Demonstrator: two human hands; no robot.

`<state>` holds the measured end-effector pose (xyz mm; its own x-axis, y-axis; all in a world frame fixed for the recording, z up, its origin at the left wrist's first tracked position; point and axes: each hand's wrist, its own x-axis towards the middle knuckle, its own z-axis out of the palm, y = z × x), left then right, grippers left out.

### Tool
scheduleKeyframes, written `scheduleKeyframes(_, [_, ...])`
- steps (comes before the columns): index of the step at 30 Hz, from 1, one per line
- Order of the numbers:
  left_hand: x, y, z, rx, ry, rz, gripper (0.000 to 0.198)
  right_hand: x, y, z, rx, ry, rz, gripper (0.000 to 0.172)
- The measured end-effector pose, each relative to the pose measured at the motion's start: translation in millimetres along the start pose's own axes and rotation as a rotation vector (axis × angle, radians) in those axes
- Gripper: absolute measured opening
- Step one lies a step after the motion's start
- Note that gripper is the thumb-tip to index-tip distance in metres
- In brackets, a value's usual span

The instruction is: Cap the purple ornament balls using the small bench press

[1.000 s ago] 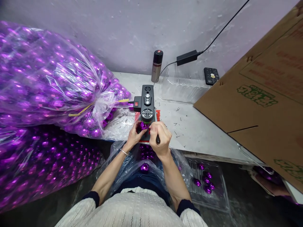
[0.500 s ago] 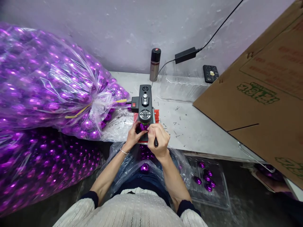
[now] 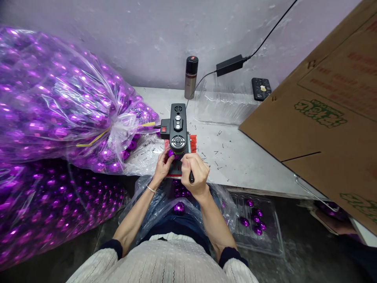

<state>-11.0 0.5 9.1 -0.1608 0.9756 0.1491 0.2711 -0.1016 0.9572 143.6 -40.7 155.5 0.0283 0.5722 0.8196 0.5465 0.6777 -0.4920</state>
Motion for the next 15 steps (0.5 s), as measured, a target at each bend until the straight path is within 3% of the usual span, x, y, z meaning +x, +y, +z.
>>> scheduleKeyframes(7, [0.9, 0.2, -4.4, 0.060, -0.020, 0.038, 0.054, 0.0, 0.0, 0.3, -0.002, 0.001, -0.003, 0.025])
scheduleKeyframes(15, [-9.1, 11.3, 6.4, 0.123, -0.103, 0.245, 0.061, 0.8, -0.8, -1.1, -0.023, -0.007, -0.019, 0.024])
